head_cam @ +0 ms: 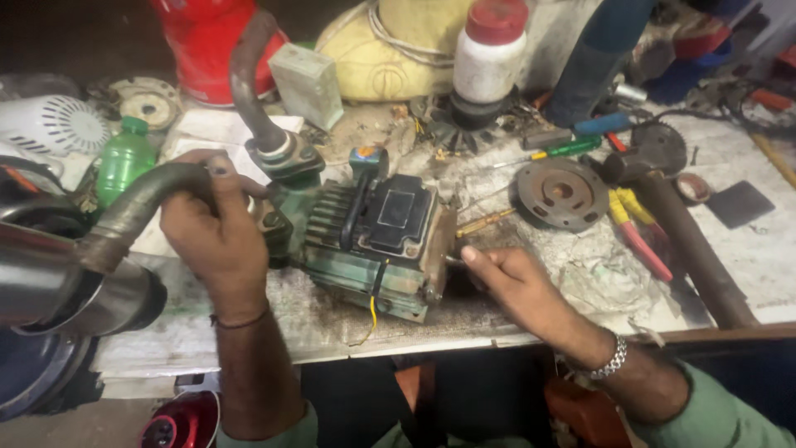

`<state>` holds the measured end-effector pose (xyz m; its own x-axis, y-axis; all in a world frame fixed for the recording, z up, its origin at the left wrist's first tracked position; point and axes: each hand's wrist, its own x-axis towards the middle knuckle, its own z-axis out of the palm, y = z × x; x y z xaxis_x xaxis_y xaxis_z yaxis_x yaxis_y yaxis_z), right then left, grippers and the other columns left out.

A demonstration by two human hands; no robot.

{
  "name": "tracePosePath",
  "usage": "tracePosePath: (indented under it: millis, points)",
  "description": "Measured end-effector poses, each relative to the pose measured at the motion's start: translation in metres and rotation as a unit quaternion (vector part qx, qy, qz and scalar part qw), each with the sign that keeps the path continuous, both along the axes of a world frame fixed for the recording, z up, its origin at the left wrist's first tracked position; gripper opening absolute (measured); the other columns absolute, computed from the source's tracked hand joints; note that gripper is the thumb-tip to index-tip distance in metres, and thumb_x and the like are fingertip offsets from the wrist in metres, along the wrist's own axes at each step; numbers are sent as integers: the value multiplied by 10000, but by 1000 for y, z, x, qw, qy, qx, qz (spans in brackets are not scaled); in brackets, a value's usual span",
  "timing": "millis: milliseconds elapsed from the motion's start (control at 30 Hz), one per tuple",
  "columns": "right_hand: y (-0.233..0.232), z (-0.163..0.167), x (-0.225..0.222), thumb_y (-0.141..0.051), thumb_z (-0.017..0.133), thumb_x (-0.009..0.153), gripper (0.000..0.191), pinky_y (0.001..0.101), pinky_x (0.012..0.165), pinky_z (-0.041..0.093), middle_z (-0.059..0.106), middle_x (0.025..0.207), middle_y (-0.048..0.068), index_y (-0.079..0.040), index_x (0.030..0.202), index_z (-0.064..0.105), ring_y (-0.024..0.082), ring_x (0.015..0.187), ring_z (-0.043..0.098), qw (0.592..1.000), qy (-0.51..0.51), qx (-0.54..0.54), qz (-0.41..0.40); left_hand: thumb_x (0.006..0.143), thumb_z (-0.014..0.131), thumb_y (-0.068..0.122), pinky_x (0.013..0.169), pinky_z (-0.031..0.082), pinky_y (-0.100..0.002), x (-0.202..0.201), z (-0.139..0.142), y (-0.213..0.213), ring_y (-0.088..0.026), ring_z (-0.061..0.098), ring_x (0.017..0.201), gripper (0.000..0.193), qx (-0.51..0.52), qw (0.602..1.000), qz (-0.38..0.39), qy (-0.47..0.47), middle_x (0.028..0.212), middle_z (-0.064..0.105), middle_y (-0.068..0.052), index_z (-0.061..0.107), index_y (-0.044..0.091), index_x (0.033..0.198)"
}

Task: The person works on a green electric motor pump at a cluttered workbench. They hold the motor and tap its shaft with a hammer, pick up and fit fan blades and a metal flange plate, use pliers and a screwdriver on the motor parts, and press components together by hand.

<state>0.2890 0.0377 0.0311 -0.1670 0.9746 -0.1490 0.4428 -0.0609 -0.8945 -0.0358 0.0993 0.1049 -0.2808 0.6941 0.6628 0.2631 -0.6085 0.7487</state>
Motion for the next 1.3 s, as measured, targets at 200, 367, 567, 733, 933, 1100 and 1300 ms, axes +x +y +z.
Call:
tracePosePath:
  millis: [200,367,567,733,933,1100,1300]
  points:
    - [-16,35,-3,-376,624,962,384,416,594,490,608,781,126,7,964,638,297,685,638,947,-190,249,74,1183,596,89,758,549,-242,8,-13,-5,-141,684,826,171,32,999,-15,12,1001,625,-88,535,-66,1223]
    - [-25,26,-6,-298,646,979,308,474,644,453,551,821,177,-14,890,565,374,752,579,896,-242,370,35,1196,601,131,689,507,-236,9,-9,-6,-140,652,766,195,14,999,-27,-19,929,638,-88,541,-54,1201]
    - [-3,12,4,-453,487,1048,634,476,561,445,468,505,143,-12,595,534,341,476,501,981,-178,68,43,1236,618,132,714,522,-252,5,-19,-6,-153,633,799,227,39,997,-55,-31,1015,599,-95,510,-67,1234]
    - [-1,12,11,-495,429,1069,648,444,592,495,545,515,125,-50,636,616,287,507,572,982,-181,42,26,1238,605,102,760,555,-265,2,-24,-4,-159,628,806,203,38,998,-52,-28,1003,599,-101,499,-71,1243]
    - [-23,51,89,-286,768,919,346,459,820,558,733,1018,142,-34,1154,737,357,975,698,806,-422,359,-207,1216,605,94,731,546,-264,1,-26,-6,-173,657,823,205,26,998,-44,-33,1016,641,-132,496,-77,1246]
    - [-32,56,140,-309,838,862,439,507,720,560,748,970,186,-78,1222,736,408,830,704,759,-524,233,-309,1221,580,95,762,543,-260,0,-29,-5,-172,639,820,209,37,998,-40,-16,999,616,-128,497,-86,1284]
    - [-34,41,169,-345,768,1017,326,525,693,552,732,880,189,-97,1223,720,415,804,703,795,-495,200,-290,1214,605,136,685,520,-224,4,-24,-7,-160,655,812,230,21,998,-43,-37,956,656,-125,509,-70,1249]
